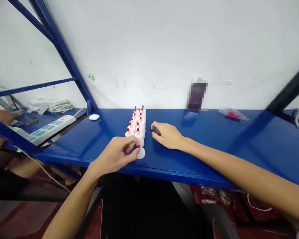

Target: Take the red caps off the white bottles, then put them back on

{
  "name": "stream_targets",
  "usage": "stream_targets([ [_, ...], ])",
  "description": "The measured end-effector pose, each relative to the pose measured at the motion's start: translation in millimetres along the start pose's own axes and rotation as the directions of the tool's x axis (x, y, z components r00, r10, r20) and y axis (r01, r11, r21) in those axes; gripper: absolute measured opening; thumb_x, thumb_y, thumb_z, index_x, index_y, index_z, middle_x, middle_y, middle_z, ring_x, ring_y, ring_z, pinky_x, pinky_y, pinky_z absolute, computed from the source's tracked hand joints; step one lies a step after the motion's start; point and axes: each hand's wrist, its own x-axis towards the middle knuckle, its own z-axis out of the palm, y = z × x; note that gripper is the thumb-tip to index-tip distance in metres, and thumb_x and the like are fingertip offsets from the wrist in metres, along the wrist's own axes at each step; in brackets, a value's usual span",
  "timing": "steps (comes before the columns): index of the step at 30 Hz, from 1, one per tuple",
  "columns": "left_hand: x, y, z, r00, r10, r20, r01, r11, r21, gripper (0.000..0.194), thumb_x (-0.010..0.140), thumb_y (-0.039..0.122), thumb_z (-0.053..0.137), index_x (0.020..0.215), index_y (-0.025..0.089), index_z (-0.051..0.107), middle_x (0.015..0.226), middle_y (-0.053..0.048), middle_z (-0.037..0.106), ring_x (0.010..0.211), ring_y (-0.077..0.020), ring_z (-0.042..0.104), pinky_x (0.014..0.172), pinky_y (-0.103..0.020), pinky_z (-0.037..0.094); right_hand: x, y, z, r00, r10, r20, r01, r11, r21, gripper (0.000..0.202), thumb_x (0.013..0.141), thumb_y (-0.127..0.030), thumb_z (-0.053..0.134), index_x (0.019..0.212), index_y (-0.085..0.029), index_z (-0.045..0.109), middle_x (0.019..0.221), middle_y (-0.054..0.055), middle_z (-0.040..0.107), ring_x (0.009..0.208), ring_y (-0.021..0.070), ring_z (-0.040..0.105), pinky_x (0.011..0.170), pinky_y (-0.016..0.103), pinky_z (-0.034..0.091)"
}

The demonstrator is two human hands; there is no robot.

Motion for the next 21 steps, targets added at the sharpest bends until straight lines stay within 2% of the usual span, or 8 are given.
stream_targets([
  [4, -5, -5, -4.8, 0.987, 0.011, 0.159, -0.036, 0.987, 0.155, 0.013, 0.095, 0.030, 0.057, 0.094, 0.023, 0.069, 0.065, 0.005, 0.059, 0.056, -0.0099, 0.050, 0.057, -0.023, 0.029, 27, 16, 3, 0.991, -0.015, 0.135, 0.029, 0.994, -0.107, 0.030, 0.096, -0.043, 0.048, 0.114, -0.024, 0.063, 0.099, 0.006, 0.071, 0.085, 0.0229, 0.064, 0.065, 0.030, 0.037],
  [7, -6, -5, -3.4, 0.989, 0.019, 0.145, -0.065, 0.946, 0.316, 0.019, 0.097, 0.029, 0.053, 0.094, 0.023, 0.071, 0.071, 0.001, 0.067, 0.063, -0.0144, 0.060, 0.057, -0.025, 0.029, 38, 23, 5, 0.982, -0.028, 0.188, 0.043, 0.996, -0.077, 0.023, 0.095, -0.040, 0.052, 0.103, -0.024, 0.067, 0.093, 0.005, 0.072, 0.082, 0.0214, 0.064, 0.063, 0.029, 0.035],
  [9, -6, -4, -1.8, 0.995, 0.042, 0.093, -0.075, 0.917, 0.391, 0.019, 0.098, 0.030, 0.053, 0.098, 0.022, 0.071, 0.073, -0.001, 0.068, 0.064, -0.0166, 0.062, 0.056, -0.026, 0.029, 37, 23, 5, 0.987, -0.029, 0.158, 0.030, 1.000, -0.002, 0.021, 0.095, -0.037, 0.053, 0.099, -0.023, 0.067, 0.089, 0.004, 0.071, 0.079, 0.0199, 0.062, 0.065, 0.029, 0.036],
  [11, -7, -1, 0.1, 0.996, 0.088, 0.009, -0.084, 0.911, 0.405, 0.019, 0.098, 0.030, 0.054, 0.107, 0.022, 0.069, 0.073, 0.000, 0.069, 0.063, -0.0160, 0.062, 0.055, -0.026, 0.032, 29, 17, 2, 0.996, -0.032, 0.088, 0.017, 0.986, 0.166, 0.023, 0.097, -0.039, 0.051, 0.097, -0.020, 0.065, 0.085, 0.004, 0.069, 0.074, 0.0177, 0.060, 0.067, 0.030, 0.039],
  [13, -6, 1, 3.2, 0.980, 0.156, -0.120, -0.102, 0.923, 0.372, 0.021, 0.098, 0.030, 0.056, 0.114, 0.021, 0.067, 0.076, 0.000, 0.069, 0.062, -0.0140, 0.061, 0.057, -0.025, 0.036, 14, 6, -5, 1.000, -0.025, 0.012, 0.017, 0.911, 0.412, 0.028, 0.099, -0.042, 0.048, 0.092, -0.018, 0.061, 0.079, 0.002, 0.064, 0.067, 0.0147, 0.056, 0.066, 0.029, 0.041],
  [15, -5, 3, 8.2, 0.941, 0.224, -0.253, -0.137, 0.937, 0.321, 0.024, 0.098, 0.031, 0.058, 0.118, 0.020, 0.065, 0.081, 0.000, 0.069, 0.065, -0.0123, 0.061, 0.060, -0.023, 0.041, -2, -10, -14, 1.000, -0.014, 0.010, 0.005, 0.803, 0.595, 0.032, 0.099, -0.046, 0.047, 0.089, -0.018, 0.058, 0.071, -0.001, 0.056, 0.058, 0.0124, 0.049, 0.058, 0.027, 0.039],
  [19, 2, 5, 19.2, 0.875, 0.290, -0.386, -0.242, 0.955, 0.170, 0.022, 0.094, 0.029, 0.065, 0.113, 0.019, 0.068, 0.084, -0.001, 0.066, 0.066, -0.0099, 0.057, 0.062, -0.021, 0.044, -28, -40, -33, 0.984, -0.157, -0.090, 0.177, 0.734, 0.656, 0.030, 0.096, -0.040, 0.057, 0.078, -0.017, 0.060, 0.087, 0.002, 0.052, 0.069, 0.0119, 0.047, 0.061, 0.026, 0.039],
  [21, 5, 6, 22.5, 0.855, 0.290, -0.429, -0.307, 0.951, 0.032, 0.019, 0.093, 0.026, 0.067, 0.109, 0.019, 0.070, 0.083, -0.001, 0.064, 0.066, -0.0087, 0.054, 0.062, -0.020, 0.044, -34, -49, -37, 0.976, -0.205, -0.072, 0.195, 0.680, 0.707, 0.026, 0.096, -0.037, 0.058, 0.080, -0.017, 0.062, 0.088, 0.002, 0.051, 0.070, 0.0117, 0.047, 0.062, 0.026, 0.039],
])
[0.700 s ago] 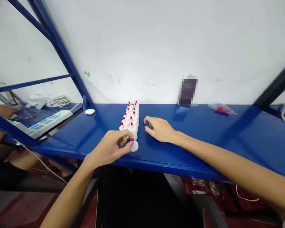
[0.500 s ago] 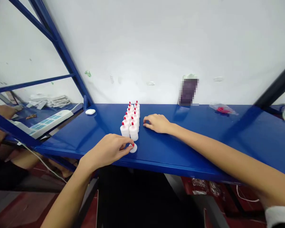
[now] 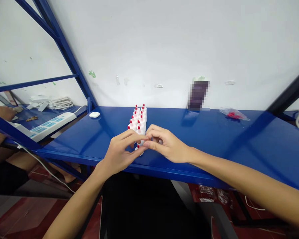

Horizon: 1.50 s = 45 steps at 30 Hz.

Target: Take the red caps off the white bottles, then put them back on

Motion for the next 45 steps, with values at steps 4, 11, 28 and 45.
stream_targets([
  [4, 0, 2, 3.6, 0.999, -0.013, -0.046, 0.002, 0.973, -0.230, 0.010, 0.090, 0.022, 0.069, 0.098, 0.018, 0.073, 0.084, -0.002, 0.063, 0.069, -0.0088, 0.053, 0.061, -0.021, 0.044, -1, -2, 6, 0.996, 0.071, 0.045, -0.078, 0.980, 0.184, 0.025, 0.094, -0.041, 0.062, 0.084, -0.018, 0.056, 0.078, -0.002, 0.047, 0.062, 0.0099, 0.043, 0.056, 0.025, 0.035],
  [11, -1, 8, 19.5, 0.989, -0.122, -0.082, 0.092, 0.949, -0.301, 0.009, 0.082, 0.024, 0.079, 0.088, 0.019, 0.075, 0.083, -0.001, 0.057, 0.075, -0.0111, 0.056, 0.068, -0.025, 0.047, -4, 6, 16, 1.000, 0.015, 0.025, -0.023, 0.928, 0.371, 0.032, 0.097, -0.054, 0.046, 0.107, -0.026, 0.037, 0.090, -0.001, 0.048, 0.061, 0.0098, 0.044, 0.052, 0.024, 0.041],
  [28, -3, 15, 19.9, 0.988, -0.115, -0.106, 0.089, 0.971, -0.224, 0.017, 0.086, 0.005, 0.064, 0.095, 0.018, 0.070, 0.090, -0.001, 0.076, 0.079, -0.0121, 0.071, 0.076, -0.023, 0.056, -6, 11, 14, 0.994, 0.007, -0.106, 0.015, 0.978, 0.206, 0.026, 0.097, -0.045, 0.042, 0.112, -0.027, 0.032, 0.087, -0.003, 0.051, 0.050, 0.0090, 0.046, 0.046, 0.024, 0.040],
  [45, -7, 12, 25.8, 0.996, -0.083, 0.036, 0.087, 0.989, -0.118, 0.008, 0.089, 0.013, 0.067, 0.082, 0.015, 0.071, 0.080, -0.001, 0.064, 0.070, -0.0109, 0.062, 0.063, -0.021, 0.050, -4, 4, 21, 0.998, -0.064, 0.025, 0.066, 0.995, -0.078, 0.027, 0.094, -0.029, 0.038, 0.119, -0.023, 0.030, 0.091, 0.002, 0.052, 0.064, 0.0146, 0.048, 0.057, 0.031, 0.041],
])
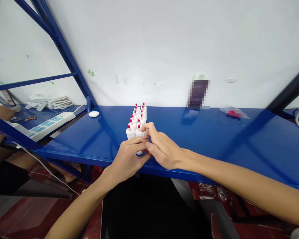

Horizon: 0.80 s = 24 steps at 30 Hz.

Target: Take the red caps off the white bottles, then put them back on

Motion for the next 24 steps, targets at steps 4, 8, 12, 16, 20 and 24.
stream_targets([
  [4, -1, -2, 2.7, 1.000, 0.014, -0.015, -0.014, 1.000, 0.000, 0.008, 0.088, 0.017, 0.068, 0.081, 0.015, 0.071, 0.080, -0.002, 0.066, 0.070, -0.0120, 0.063, 0.064, -0.023, 0.051, -2, -1, 1, 0.997, -0.064, 0.036, 0.067, 0.992, -0.103, 0.040, 0.077, -0.014, 0.042, 0.114, -0.024, 0.031, 0.086, 0.000, 0.049, 0.061, 0.0148, 0.044, 0.056, 0.031, 0.036],
  [8, -2, -4, 6.5, 0.992, 0.104, -0.076, -0.096, 0.990, 0.107, 0.014, 0.091, 0.021, 0.064, 0.079, 0.016, 0.069, 0.079, -0.003, 0.065, 0.072, -0.0136, 0.060, 0.066, -0.027, 0.051, -2, -4, 4, 0.997, -0.070, -0.020, 0.067, 0.994, -0.089, 0.040, 0.076, -0.009, 0.039, 0.112, -0.024, 0.031, 0.081, -0.002, 0.047, 0.059, 0.0139, 0.041, 0.056, 0.030, 0.036],
  [12, -3, -5, 8.8, 0.984, 0.148, -0.097, -0.129, 0.976, 0.175, 0.013, 0.090, 0.021, 0.064, 0.079, 0.017, 0.069, 0.077, -0.003, 0.063, 0.072, -0.0150, 0.057, 0.067, -0.030, 0.049, -1, -4, 5, 0.995, -0.083, -0.063, 0.079, 0.995, -0.060, 0.043, 0.074, -0.007, 0.042, 0.111, -0.024, 0.032, 0.084, -0.002, 0.047, 0.061, 0.0137, 0.043, 0.059, 0.030, 0.040],
  [16, -3, -7, 6.5, 0.979, 0.170, -0.116, -0.149, 0.974, 0.172, 0.010, 0.092, 0.018, 0.060, 0.085, 0.018, 0.068, 0.080, -0.002, 0.064, 0.074, -0.0139, 0.057, 0.068, -0.028, 0.049, 0, -2, 3, 0.994, -0.091, -0.064, 0.085, 0.991, -0.099, 0.042, 0.077, -0.009, 0.046, 0.114, -0.024, 0.034, 0.086, 0.000, 0.050, 0.064, 0.0144, 0.047, 0.062, 0.031, 0.042],
  [20, -1, -9, -0.7, 0.945, 0.247, -0.214, -0.199, 0.955, 0.221, 0.006, 0.090, 0.015, 0.062, 0.088, 0.018, 0.067, 0.074, -0.001, 0.060, 0.068, -0.0121, 0.053, 0.062, -0.026, 0.045, 1, -3, -2, 0.998, 0.025, -0.049, -0.033, 0.982, -0.185, 0.030, 0.089, -0.031, 0.053, 0.114, -0.023, 0.040, 0.084, 0.000, 0.055, 0.062, 0.0141, 0.048, 0.060, 0.030, 0.039],
  [24, 0, -9, -5.3, 0.917, 0.311, -0.249, -0.235, 0.927, 0.291, 0.008, 0.089, 0.013, 0.062, 0.088, 0.020, 0.066, 0.071, 0.000, 0.059, 0.065, -0.0122, 0.050, 0.060, -0.027, 0.041, 2, -12, -6, 0.989, 0.149, 0.015, -0.140, 0.959, -0.245, 0.015, 0.091, -0.034, 0.053, 0.096, -0.022, 0.046, 0.059, -0.008, 0.045, 0.049, 0.0105, 0.036, 0.052, 0.026, 0.029],
])
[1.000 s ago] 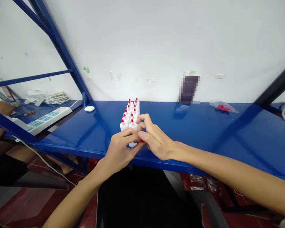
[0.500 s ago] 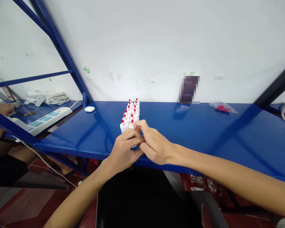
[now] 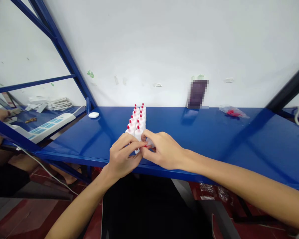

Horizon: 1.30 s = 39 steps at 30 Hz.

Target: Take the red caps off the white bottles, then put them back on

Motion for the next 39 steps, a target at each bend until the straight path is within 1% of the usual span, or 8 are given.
stream_targets([
  [4, -1, 2, 1.9, 1.000, 0.008, 0.000, -0.008, 1.000, -0.028, 0.007, 0.090, 0.016, 0.062, 0.089, 0.021, 0.066, 0.072, 0.000, 0.060, 0.065, -0.0121, 0.051, 0.060, -0.027, 0.042, -3, -6, -2, 1.000, 0.005, 0.018, -0.006, 0.998, 0.057, 0.011, 0.088, -0.026, 0.053, 0.082, -0.021, 0.045, 0.061, -0.006, 0.047, 0.052, 0.0094, 0.037, 0.050, 0.024, 0.029],
  [8, 0, 2, 4.0, 1.000, 0.021, -0.008, -0.021, 0.998, -0.058, 0.004, 0.090, 0.017, 0.064, 0.092, 0.021, 0.066, 0.074, 0.000, 0.062, 0.066, -0.0119, 0.055, 0.063, -0.026, 0.045, -6, -3, 1, 1.000, 0.012, 0.029, -0.017, 0.977, 0.212, 0.018, 0.091, -0.034, 0.052, 0.081, -0.021, 0.046, 0.063, -0.005, 0.044, 0.055, 0.0100, 0.034, 0.050, 0.024, 0.029],
  [13, 7, -9, -13.1, 0.992, 0.020, 0.127, -0.012, 0.998, -0.059, 0.006, 0.094, 0.022, 0.063, 0.091, 0.019, 0.066, 0.075, -0.001, 0.065, 0.067, -0.0115, 0.057, 0.064, -0.024, 0.045, -2, 6, 2, 0.995, -0.061, 0.073, 0.038, 0.958, 0.286, 0.028, 0.099, -0.048, 0.045, 0.103, -0.020, 0.050, 0.067, -0.006, 0.045, 0.057, 0.0109, 0.036, 0.054, 0.026, 0.030],
  [16, 13, -18, -33.0, 0.916, -0.100, 0.388, 0.119, 0.993, -0.026, 0.014, 0.097, 0.030, 0.060, 0.093, 0.018, 0.067, 0.070, 0.002, 0.064, 0.061, -0.0098, 0.055, 0.060, -0.022, 0.041, 4, 15, -3, 0.996, -0.068, 0.064, 0.052, 0.974, 0.219, 0.032, 0.101, -0.047, 0.041, 0.118, -0.020, 0.045, 0.067, -0.006, 0.048, 0.056, 0.0120, 0.040, 0.056, 0.027, 0.031],
  [21, 15, -26, -48.6, 0.735, -0.263, 0.625, 0.208, 0.965, 0.161, 0.015, 0.099, 0.033, 0.057, 0.099, 0.021, 0.066, 0.073, 0.003, 0.067, 0.057, -0.0102, 0.055, 0.056, -0.022, 0.034, 18, 35, -16, 0.995, -0.021, -0.099, 0.020, 1.000, -0.014, 0.025, 0.098, -0.041, 0.045, 0.087, -0.020, 0.053, 0.061, -0.006, 0.046, 0.056, 0.0116, 0.038, 0.062, 0.029, 0.031],
  [30, 5, -31, -32.2, 0.668, -0.294, 0.684, 0.173, 0.955, 0.241, 0.023, 0.100, 0.036, 0.054, 0.117, 0.025, 0.063, 0.071, 0.002, 0.066, 0.063, -0.0147, 0.061, 0.058, -0.024, 0.034, 31, 49, 1, 0.937, -0.132, -0.322, 0.078, 0.981, -0.176, 0.026, 0.088, -0.024, 0.050, 0.063, -0.020, 0.049, 0.048, -0.006, 0.042, 0.051, 0.0111, 0.039, 0.066, 0.030, 0.036],
  [35, 12, -33, -48.1, 0.696, -0.421, 0.581, 0.329, 0.907, 0.262, 0.025, 0.099, 0.045, 0.052, 0.109, 0.024, 0.062, 0.063, 0.005, 0.059, 0.055, -0.0119, 0.052, 0.057, -0.024, 0.031, 23, 55, 8, 0.944, -0.209, -0.257, 0.186, 0.976, -0.108, 0.012, 0.088, -0.019, 0.051, 0.077, -0.019, 0.053, 0.057, -0.006, 0.047, 0.049, 0.0092, 0.041, 0.054, 0.024, 0.036],
  [39, 14, -44, -65.8, 0.606, -0.536, 0.588, 0.408, 0.844, 0.348, 0.036, 0.095, 0.052, 0.056, 0.078, 0.020, 0.056, 0.058, 0.005, 0.055, 0.053, -0.0113, 0.046, 0.055, -0.025, 0.028, 16, 54, 13, 0.938, -0.333, -0.091, 0.323, 0.939, -0.116, 0.007, 0.087, -0.025, 0.060, 0.089, -0.019, 0.057, 0.071, -0.003, 0.055, 0.058, 0.0098, 0.048, 0.058, 0.023, 0.040],
])
